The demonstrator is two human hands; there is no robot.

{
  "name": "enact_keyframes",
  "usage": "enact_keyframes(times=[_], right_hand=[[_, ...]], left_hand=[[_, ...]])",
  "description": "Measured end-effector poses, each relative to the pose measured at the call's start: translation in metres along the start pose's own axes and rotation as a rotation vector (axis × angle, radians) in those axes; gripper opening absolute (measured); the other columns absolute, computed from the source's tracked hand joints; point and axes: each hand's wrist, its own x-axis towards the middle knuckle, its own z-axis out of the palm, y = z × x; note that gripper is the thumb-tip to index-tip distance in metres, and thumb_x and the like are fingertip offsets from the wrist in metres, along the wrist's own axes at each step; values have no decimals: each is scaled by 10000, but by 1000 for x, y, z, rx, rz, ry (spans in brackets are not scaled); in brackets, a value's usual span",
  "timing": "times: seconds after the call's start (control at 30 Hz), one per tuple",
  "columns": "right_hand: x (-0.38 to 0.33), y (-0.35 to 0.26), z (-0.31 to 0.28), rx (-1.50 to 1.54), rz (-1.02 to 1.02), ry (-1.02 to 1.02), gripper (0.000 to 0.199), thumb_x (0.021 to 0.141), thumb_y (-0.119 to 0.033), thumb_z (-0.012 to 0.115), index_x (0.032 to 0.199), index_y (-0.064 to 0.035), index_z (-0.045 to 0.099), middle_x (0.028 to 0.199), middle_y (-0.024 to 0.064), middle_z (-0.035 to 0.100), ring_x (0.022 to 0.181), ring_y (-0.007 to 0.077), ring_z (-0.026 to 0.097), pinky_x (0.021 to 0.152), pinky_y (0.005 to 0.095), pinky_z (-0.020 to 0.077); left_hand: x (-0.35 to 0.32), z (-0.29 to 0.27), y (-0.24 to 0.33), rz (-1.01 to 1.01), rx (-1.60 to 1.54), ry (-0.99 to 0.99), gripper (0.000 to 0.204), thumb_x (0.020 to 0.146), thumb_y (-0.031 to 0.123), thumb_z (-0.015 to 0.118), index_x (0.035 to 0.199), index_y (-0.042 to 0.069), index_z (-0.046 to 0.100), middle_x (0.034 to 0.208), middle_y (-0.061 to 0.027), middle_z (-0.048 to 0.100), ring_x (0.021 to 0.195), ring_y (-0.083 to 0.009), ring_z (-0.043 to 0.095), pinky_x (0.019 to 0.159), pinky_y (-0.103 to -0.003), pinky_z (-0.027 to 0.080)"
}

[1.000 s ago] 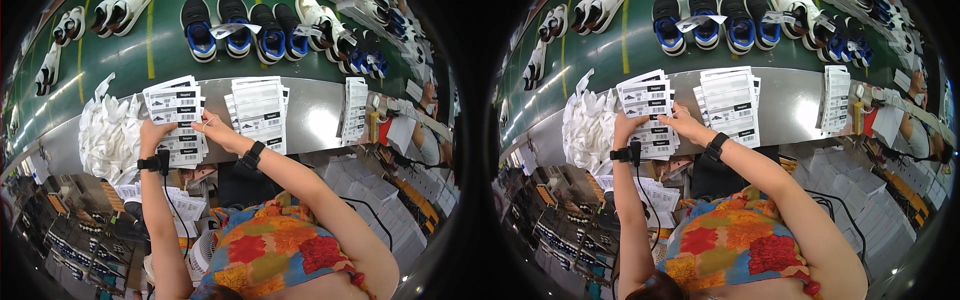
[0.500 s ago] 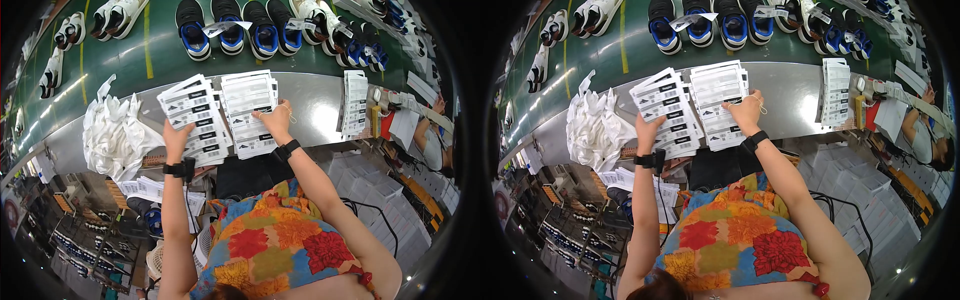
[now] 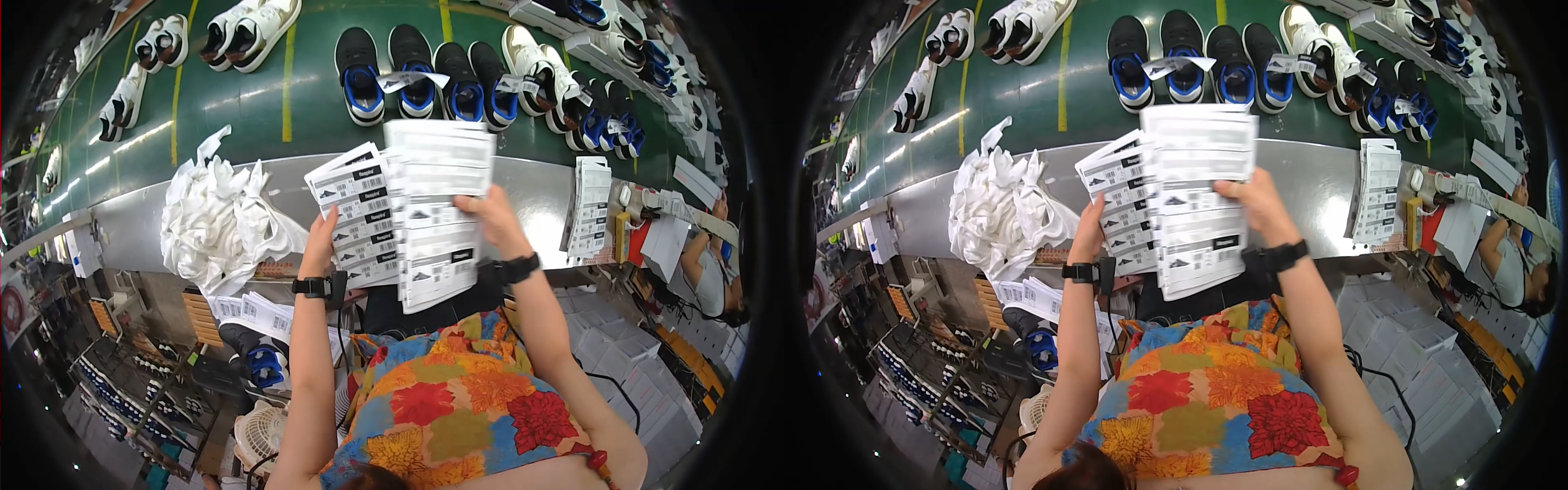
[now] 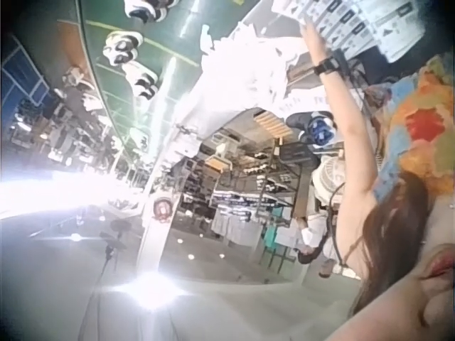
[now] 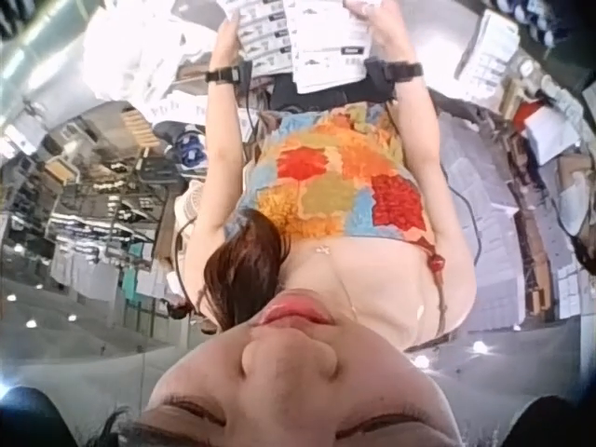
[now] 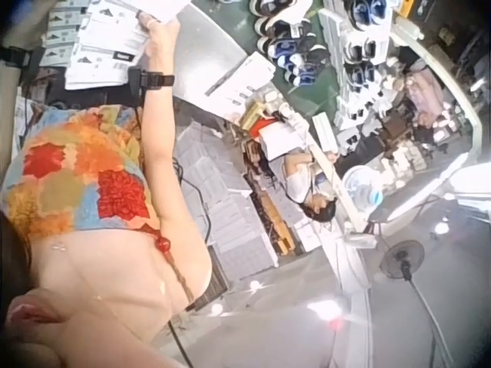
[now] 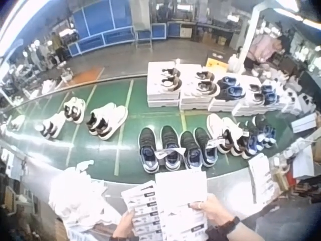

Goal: Checking shoe pairs and organizing barcode labels in a manufacturing environment.

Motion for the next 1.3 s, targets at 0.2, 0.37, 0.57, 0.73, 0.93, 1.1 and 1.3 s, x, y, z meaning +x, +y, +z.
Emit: enact_keyframes(times=[0.2,0.37,0.57,0.73,0.93,1.1,1.3], right_hand=[[51,94,88,-1137,-385,308,648,712,-209,837,1207,69,524,1143,184,638,1052,301,612,898,441,484],[16,32,65,-240,-259,77,655,701,-137,851,1240,8,508,1192,137,615,1091,236,590,930,383,482],[-41,-62,73,-179,-451,-262,331,704,47,784,1011,4,668,930,64,715,838,136,671,763,290,547],[-70,-81,71,-787,-876,-270,292,693,-27,727,965,-83,637,800,162,648,740,333,646,661,356,511],[-126,-107,95,-1219,-841,-639,187,711,-126,661,863,-68,567,698,193,606,702,421,598,595,466,468],[-142,-111,96,-1188,-767,-793,241,701,-113,662,909,-44,559,682,194,606,697,430,593,594,480,462],[-177,-148,59,-1337,-909,-711,247,716,-130,722,920,-89,589,699,153,615,668,366,610,564,424,469]], left_hand=[[-14,10,-6,249,297,61,425,785,-24,690,1181,-40,539,1107,-126,653,993,-208,633,874,-327,503],[-62,38,11,276,197,-144,469,747,-5,741,1171,-39,543,1076,-120,661,940,-193,640,857,-311,507],[-115,88,56,464,432,-224,531,751,87,778,1211,-43,547,1123,-116,631,1045,-222,580,950,-345,434],[-193,109,145,1744,1075,65,721,635,156,837,1242,123,450,1110,-128,444,965,-291,464,842,-431,386],[-223,164,134,2252,2019,-378,247,802,175,605,1047,172,633,1172,-3,481,1124,-174,432,901,-423,385],[-255,168,146,2256,2093,-754,78,783,161,620,858,139,618,1009,-19,536,973,-152,515,849,-358,448],[-290,116,180,1587,1491,-707,335,795,249,670,561,126,464,499,11,404,454,-193,446,717,-355,440]])
